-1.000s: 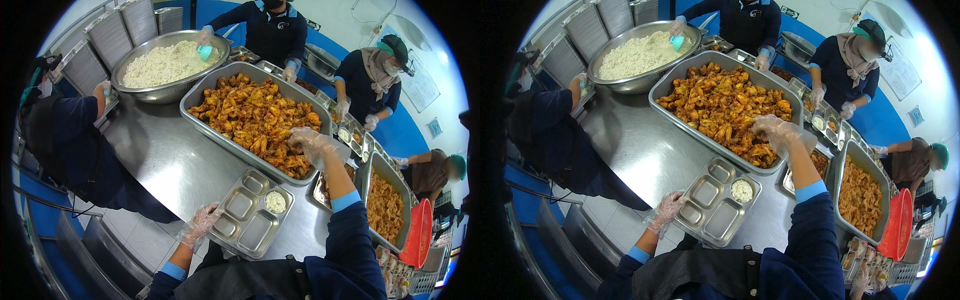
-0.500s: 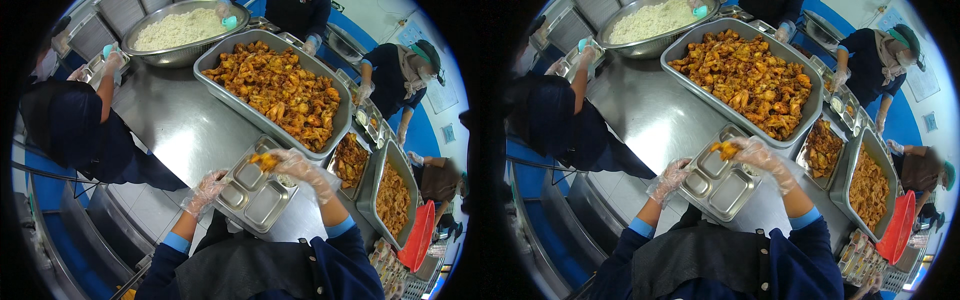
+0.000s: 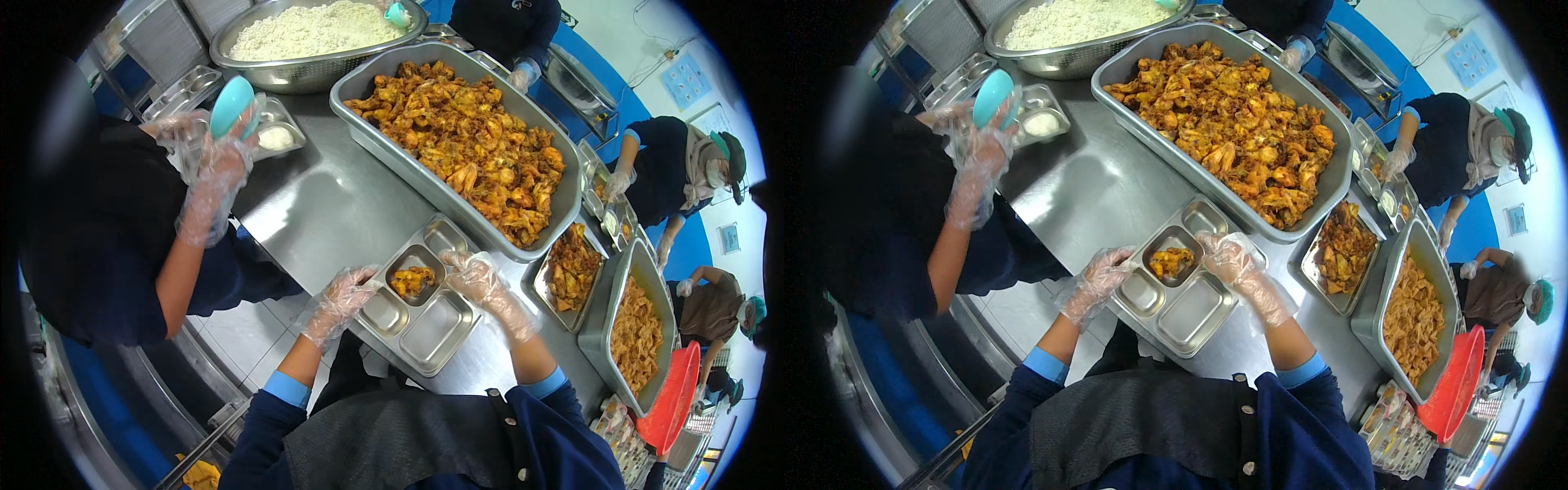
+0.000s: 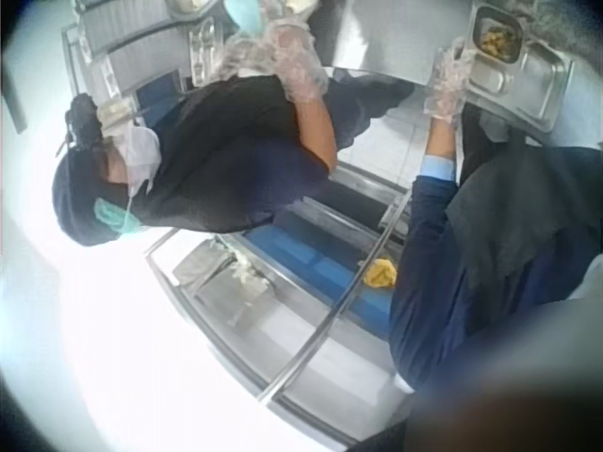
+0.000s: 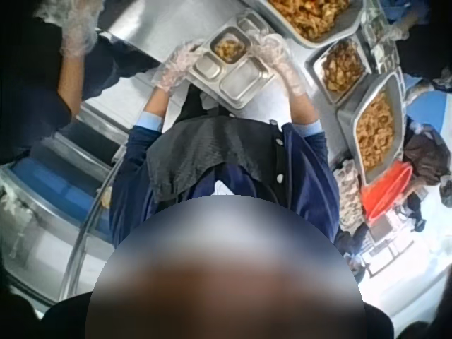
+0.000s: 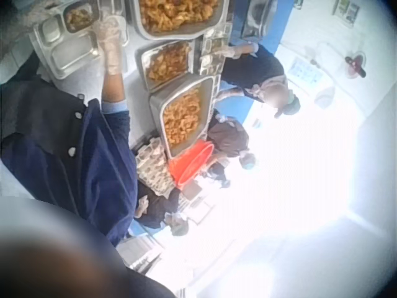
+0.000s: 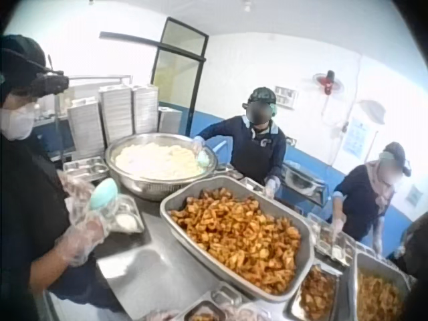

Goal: The person assembles meal trays by placing sliced cucumbers, bananas, and cooked chicken pieces into compartmentalized metal trays. The person repeatedly picks items from large containers and arranges them into individual tray sections.

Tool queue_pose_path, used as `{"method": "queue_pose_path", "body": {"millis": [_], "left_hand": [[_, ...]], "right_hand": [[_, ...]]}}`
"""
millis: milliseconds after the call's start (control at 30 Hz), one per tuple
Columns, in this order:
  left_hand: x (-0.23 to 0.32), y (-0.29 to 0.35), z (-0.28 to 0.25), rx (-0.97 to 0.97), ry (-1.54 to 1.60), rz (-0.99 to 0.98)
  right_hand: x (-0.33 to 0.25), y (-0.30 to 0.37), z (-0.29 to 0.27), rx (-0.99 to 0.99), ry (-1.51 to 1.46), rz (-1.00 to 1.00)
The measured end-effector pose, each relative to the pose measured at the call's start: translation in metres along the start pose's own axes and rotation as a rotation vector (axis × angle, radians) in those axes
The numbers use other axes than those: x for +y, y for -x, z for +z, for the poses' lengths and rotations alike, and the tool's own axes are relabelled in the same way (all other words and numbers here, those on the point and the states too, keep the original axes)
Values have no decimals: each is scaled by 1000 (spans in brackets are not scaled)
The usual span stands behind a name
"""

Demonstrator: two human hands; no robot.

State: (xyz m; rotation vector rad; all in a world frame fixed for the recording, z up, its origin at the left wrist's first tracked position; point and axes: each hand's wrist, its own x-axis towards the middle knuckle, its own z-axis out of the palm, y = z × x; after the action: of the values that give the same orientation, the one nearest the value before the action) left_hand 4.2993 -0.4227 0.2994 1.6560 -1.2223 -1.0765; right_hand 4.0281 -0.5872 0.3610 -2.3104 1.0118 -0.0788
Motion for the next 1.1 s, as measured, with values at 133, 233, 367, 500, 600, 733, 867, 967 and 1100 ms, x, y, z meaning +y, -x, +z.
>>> {"method": "queue_pose_path", "body": {"millis": [133,233,367,500,600,733,867,967,1100], "left_hand": [[5,1,-1,-40,91,-28],[7,1,4,-90,28,12],[20,7,2,121,-313,183],[35,3,-26,566,-598,446],[30,-14,-38,331,-997,421],[18,-15,-14,81,-1147,483],[16,-5,2,127,-914,404],[19,-1,4,93,-843,410],[19,-1,10,18,-982,364]], "right_hand": [[-24,-1,30,204,52,-210],[-39,-6,47,33,297,-92],[-52,15,-9,315,28,-304],[-51,8,-115,335,80,-178],[-45,-46,-142,341,148,119],[-23,-128,-140,147,448,137],[-8,-145,-132,68,167,275],[-20,-121,-132,256,-619,109],[-71,-92,-139,470,-936,85]]}}
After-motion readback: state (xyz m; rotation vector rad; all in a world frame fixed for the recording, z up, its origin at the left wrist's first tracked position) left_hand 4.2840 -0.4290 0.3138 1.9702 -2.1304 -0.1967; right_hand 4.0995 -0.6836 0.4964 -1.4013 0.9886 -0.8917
